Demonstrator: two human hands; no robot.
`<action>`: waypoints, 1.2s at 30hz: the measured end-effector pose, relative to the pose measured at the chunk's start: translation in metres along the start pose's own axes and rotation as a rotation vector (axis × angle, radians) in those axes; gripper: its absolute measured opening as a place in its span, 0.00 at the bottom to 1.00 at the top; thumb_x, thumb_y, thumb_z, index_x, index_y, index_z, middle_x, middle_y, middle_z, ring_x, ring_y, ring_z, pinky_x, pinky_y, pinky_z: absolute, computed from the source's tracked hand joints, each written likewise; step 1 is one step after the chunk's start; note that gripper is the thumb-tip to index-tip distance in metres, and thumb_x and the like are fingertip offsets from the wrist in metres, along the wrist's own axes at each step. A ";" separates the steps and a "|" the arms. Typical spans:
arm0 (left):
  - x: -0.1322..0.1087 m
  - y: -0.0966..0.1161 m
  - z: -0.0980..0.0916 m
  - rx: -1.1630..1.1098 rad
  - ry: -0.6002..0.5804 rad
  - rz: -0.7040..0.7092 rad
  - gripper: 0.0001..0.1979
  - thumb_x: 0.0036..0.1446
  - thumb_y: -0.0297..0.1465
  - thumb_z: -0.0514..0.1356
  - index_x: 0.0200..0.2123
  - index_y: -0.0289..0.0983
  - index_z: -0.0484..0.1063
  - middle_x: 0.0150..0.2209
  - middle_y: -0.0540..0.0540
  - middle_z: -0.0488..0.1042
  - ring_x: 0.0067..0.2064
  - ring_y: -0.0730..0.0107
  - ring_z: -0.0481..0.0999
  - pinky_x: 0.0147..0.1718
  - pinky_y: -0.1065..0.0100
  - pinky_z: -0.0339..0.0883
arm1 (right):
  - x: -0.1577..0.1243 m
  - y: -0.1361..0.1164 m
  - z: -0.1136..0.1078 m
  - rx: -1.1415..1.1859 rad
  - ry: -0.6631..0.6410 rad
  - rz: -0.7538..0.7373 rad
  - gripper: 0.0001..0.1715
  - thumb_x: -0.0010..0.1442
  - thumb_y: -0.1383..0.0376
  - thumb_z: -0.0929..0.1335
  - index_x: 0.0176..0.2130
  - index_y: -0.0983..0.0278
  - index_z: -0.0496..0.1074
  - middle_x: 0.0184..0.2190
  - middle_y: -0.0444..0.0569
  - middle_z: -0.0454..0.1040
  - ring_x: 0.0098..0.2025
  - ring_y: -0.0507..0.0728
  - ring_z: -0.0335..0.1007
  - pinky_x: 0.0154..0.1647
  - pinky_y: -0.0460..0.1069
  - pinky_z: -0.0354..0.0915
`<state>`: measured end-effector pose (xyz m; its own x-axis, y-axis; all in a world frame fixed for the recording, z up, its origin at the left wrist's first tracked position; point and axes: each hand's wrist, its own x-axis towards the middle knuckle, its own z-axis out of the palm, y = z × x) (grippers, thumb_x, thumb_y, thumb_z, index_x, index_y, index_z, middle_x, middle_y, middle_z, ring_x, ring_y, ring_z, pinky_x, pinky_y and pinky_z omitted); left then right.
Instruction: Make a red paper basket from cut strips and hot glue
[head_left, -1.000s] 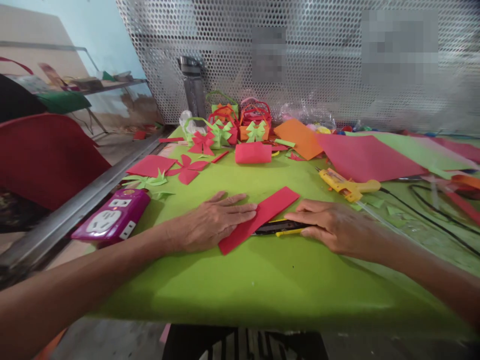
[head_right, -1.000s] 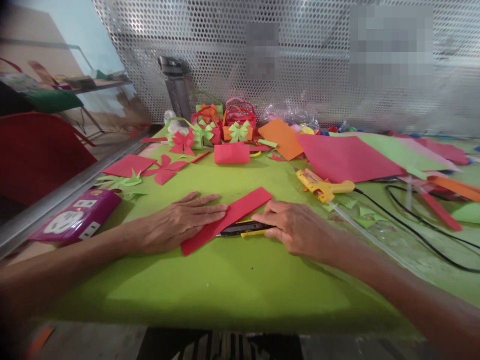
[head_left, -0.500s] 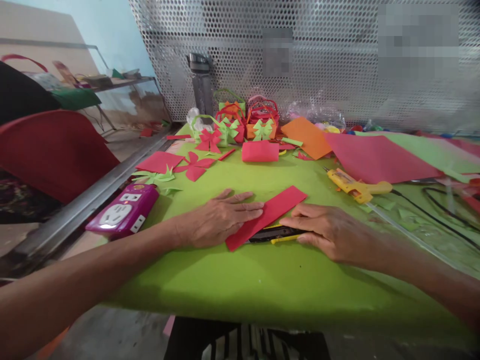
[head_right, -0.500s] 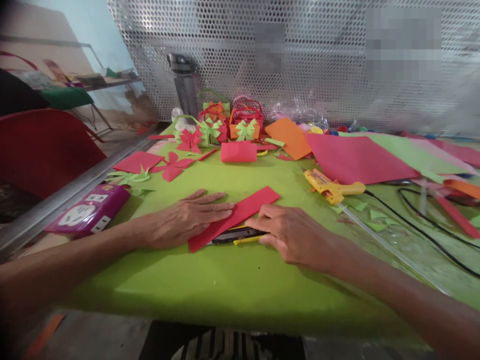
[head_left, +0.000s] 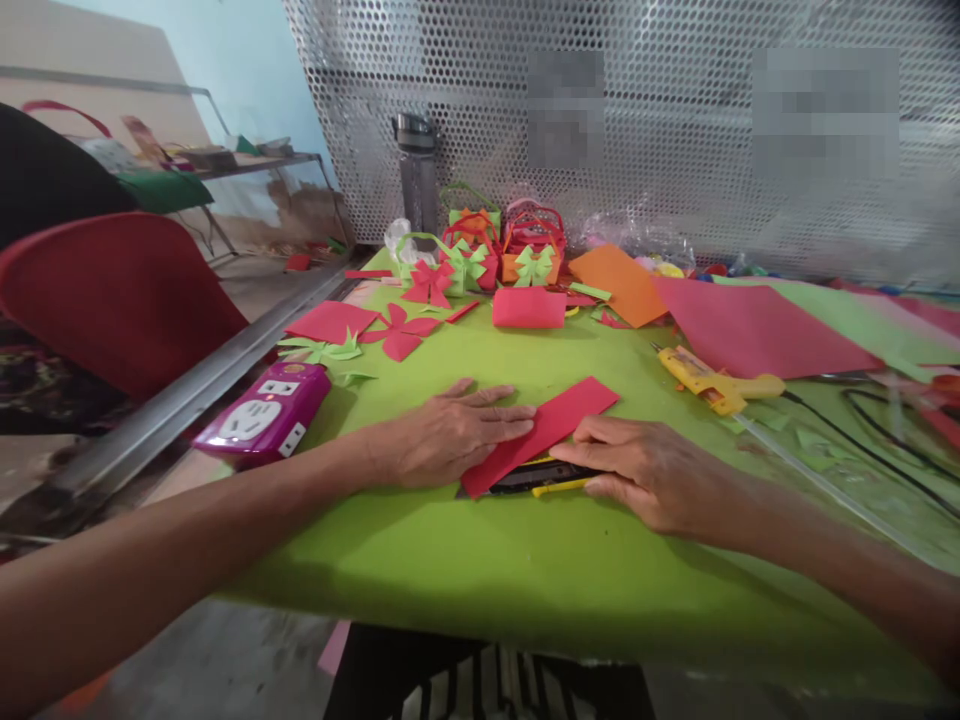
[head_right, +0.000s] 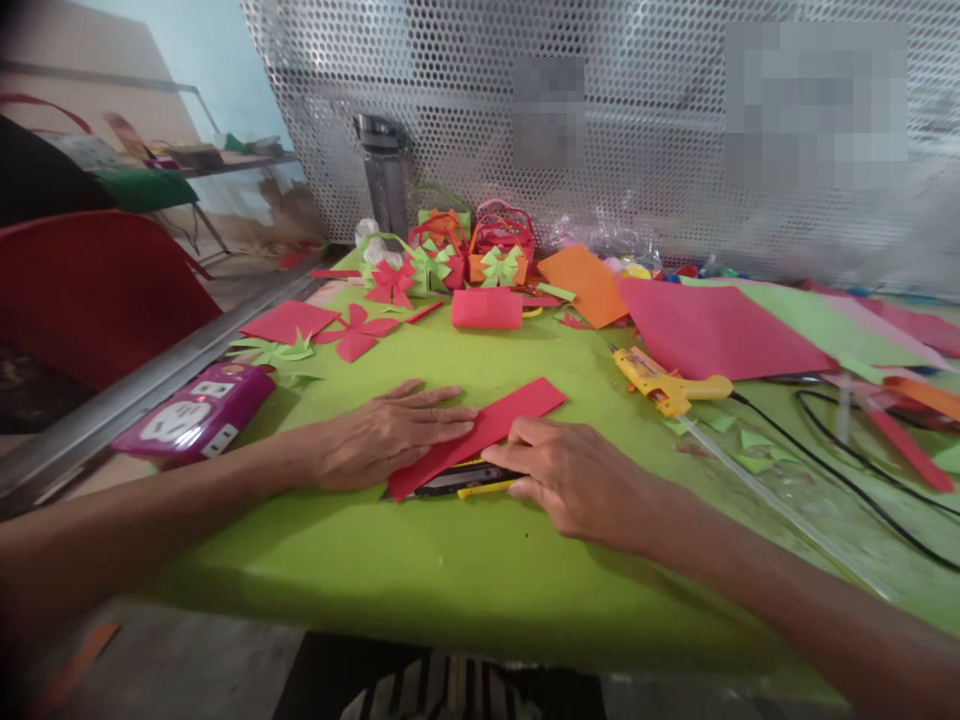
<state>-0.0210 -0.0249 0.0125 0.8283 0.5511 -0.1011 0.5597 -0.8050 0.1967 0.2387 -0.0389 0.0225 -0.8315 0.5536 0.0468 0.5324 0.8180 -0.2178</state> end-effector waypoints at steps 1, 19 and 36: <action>0.000 0.001 0.000 -0.002 -0.002 -0.004 0.27 0.61 0.25 0.45 0.64 0.40 0.47 0.65 0.47 0.49 0.67 0.58 0.39 0.60 0.45 0.36 | 0.001 -0.001 0.000 0.006 -0.007 0.001 0.20 0.59 0.69 0.64 0.51 0.59 0.68 0.38 0.50 0.71 0.38 0.55 0.68 0.38 0.48 0.61; 0.011 -0.016 0.010 0.175 0.015 -0.001 0.41 0.50 0.17 0.49 0.64 0.49 0.42 0.66 0.50 0.47 0.67 0.58 0.40 0.60 0.45 0.41 | -0.039 0.036 -0.017 -0.111 0.310 0.527 0.19 0.61 0.65 0.62 0.52 0.63 0.67 0.46 0.52 0.73 0.47 0.58 0.69 0.47 0.50 0.62; 0.056 0.025 -0.008 0.276 0.106 -0.277 0.17 0.62 0.32 0.51 0.53 0.36 0.67 0.56 0.38 0.68 0.55 0.50 0.67 0.54 0.39 0.54 | -0.004 0.068 -0.019 -0.520 0.095 0.762 0.08 0.59 0.68 0.64 0.36 0.68 0.73 0.34 0.58 0.76 0.38 0.60 0.73 0.32 0.48 0.63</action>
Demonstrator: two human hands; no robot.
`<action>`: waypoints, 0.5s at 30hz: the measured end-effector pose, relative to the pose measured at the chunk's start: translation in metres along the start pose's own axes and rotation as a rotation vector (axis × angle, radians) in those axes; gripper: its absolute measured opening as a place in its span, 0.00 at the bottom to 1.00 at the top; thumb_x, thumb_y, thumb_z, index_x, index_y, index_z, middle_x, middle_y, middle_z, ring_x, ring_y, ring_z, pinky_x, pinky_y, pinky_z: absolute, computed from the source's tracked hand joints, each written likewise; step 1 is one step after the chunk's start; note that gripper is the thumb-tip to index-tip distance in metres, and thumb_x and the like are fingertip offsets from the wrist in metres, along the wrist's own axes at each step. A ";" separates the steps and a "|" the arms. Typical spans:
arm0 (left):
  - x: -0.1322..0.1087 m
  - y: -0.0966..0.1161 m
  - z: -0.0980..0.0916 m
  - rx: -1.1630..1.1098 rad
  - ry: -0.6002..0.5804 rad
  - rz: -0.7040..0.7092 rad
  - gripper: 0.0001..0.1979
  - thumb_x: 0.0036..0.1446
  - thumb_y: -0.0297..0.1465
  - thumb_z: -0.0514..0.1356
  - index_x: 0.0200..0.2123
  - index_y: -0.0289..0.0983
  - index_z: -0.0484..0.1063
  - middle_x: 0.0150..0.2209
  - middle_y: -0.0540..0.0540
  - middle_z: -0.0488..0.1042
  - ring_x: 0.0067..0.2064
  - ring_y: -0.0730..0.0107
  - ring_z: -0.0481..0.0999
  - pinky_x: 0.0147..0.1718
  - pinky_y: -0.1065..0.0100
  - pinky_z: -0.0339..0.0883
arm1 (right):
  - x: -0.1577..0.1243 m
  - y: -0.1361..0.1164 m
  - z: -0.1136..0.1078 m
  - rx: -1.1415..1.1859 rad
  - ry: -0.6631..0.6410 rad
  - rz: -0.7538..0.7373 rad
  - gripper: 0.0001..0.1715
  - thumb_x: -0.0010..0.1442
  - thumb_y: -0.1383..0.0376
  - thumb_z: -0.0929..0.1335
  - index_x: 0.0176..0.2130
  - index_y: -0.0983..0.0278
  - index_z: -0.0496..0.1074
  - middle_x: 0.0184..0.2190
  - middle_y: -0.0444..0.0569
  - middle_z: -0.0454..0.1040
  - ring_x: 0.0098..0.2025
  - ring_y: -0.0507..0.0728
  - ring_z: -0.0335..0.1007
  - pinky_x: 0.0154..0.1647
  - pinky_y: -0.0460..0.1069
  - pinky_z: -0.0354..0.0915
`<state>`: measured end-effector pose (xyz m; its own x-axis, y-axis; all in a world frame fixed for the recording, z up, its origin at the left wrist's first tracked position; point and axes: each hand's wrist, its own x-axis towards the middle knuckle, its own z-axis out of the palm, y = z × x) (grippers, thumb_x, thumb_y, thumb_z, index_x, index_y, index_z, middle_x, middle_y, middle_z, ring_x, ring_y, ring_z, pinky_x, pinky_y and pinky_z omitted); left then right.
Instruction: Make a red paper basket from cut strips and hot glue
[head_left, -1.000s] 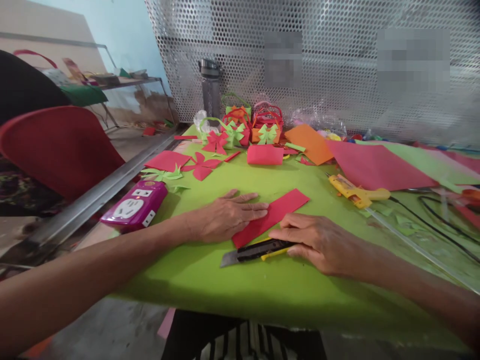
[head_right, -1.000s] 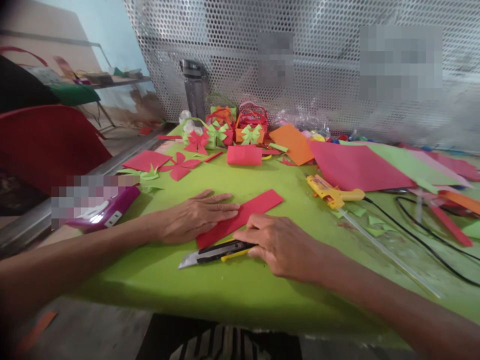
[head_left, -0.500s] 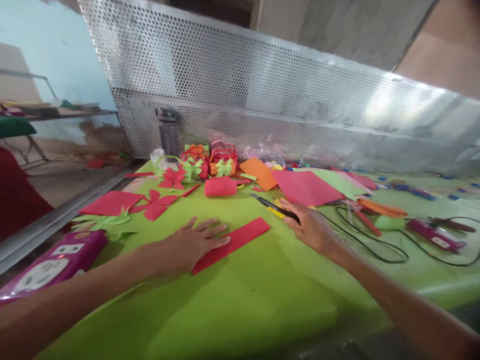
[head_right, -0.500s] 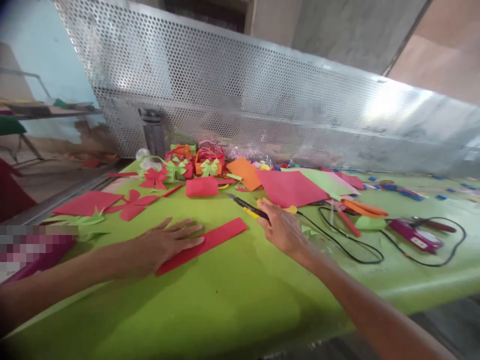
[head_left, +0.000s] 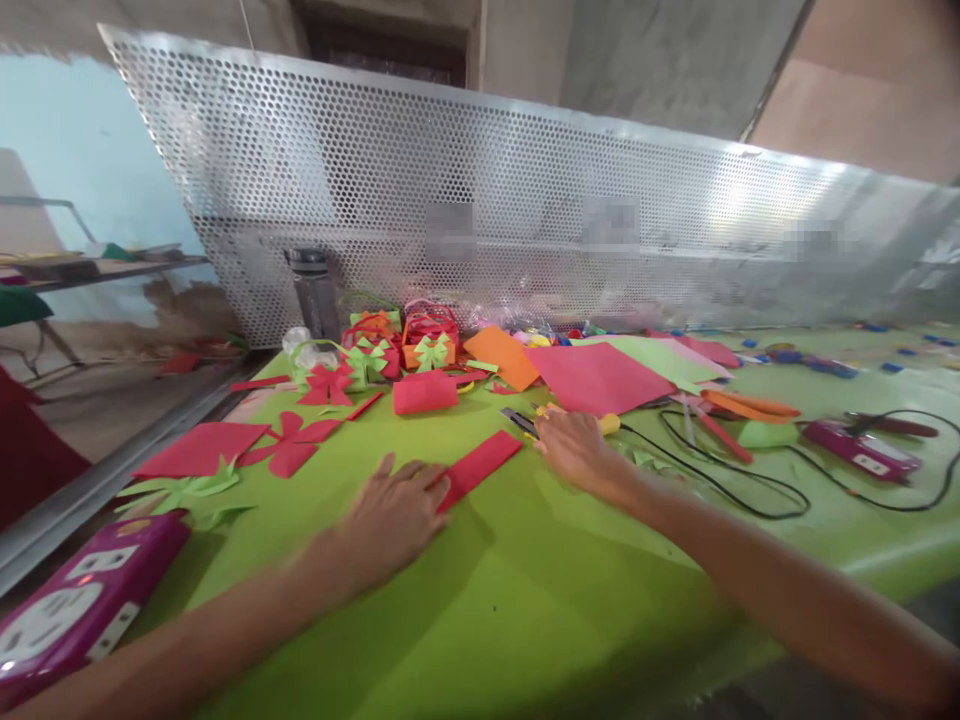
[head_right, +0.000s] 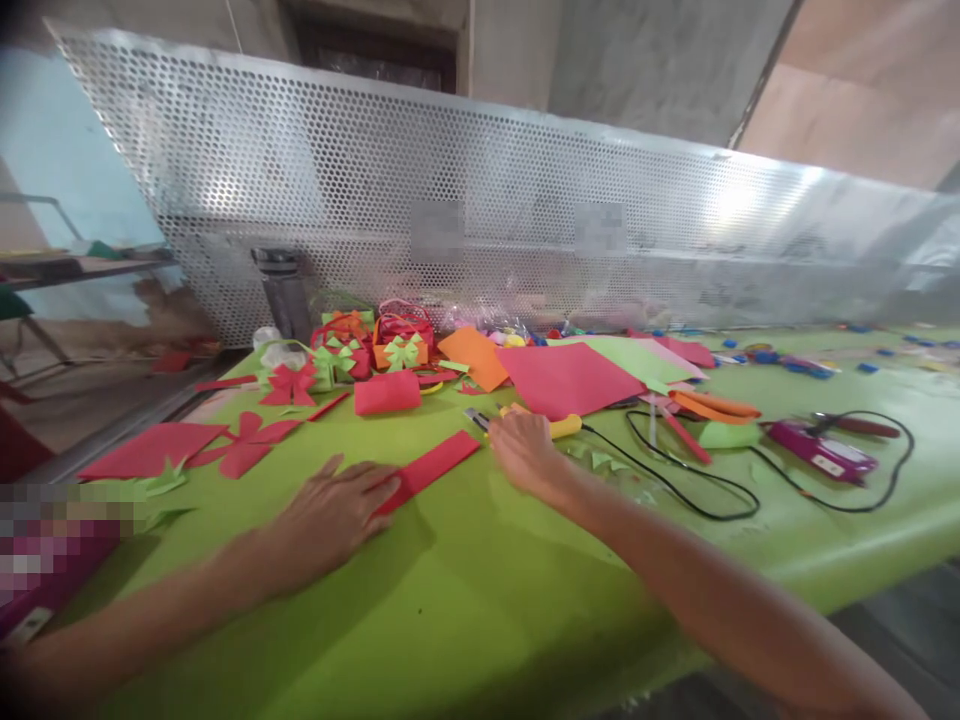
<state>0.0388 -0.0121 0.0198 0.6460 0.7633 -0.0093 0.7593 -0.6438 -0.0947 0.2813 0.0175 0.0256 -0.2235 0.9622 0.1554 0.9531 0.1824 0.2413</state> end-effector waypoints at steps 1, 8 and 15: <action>0.000 -0.002 0.001 0.013 0.007 0.001 0.17 0.61 0.26 0.50 0.52 0.36 0.68 0.56 0.38 0.68 0.55 0.51 0.68 0.53 0.38 0.55 | 0.002 -0.001 0.000 -0.003 0.002 -0.024 0.08 0.59 0.69 0.64 0.36 0.67 0.73 0.34 0.57 0.75 0.38 0.59 0.72 0.32 0.48 0.63; -0.002 -0.037 0.010 0.127 0.124 -0.053 0.25 0.51 0.11 0.45 0.43 0.36 0.74 0.48 0.39 0.74 0.51 0.47 0.72 0.50 0.38 0.57 | 0.024 -0.012 -0.005 0.025 0.096 -0.136 0.11 0.60 0.73 0.62 0.42 0.70 0.71 0.38 0.61 0.74 0.43 0.63 0.69 0.36 0.53 0.63; -0.009 -0.031 0.014 0.126 0.131 -0.088 0.13 0.61 0.33 0.53 0.44 0.34 0.72 0.45 0.36 0.73 0.46 0.49 0.72 0.45 0.50 0.64 | 0.003 -0.028 -0.012 0.326 0.050 -0.472 0.18 0.58 0.54 0.67 0.43 0.64 0.71 0.39 0.49 0.75 0.40 0.55 0.71 0.38 0.48 0.62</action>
<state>0.0085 0.0013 0.0088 0.5888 0.7972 0.1331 0.8026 -0.5571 -0.2133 0.2515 0.0132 0.0304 -0.6420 0.7519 0.1499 0.7594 0.6505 -0.0110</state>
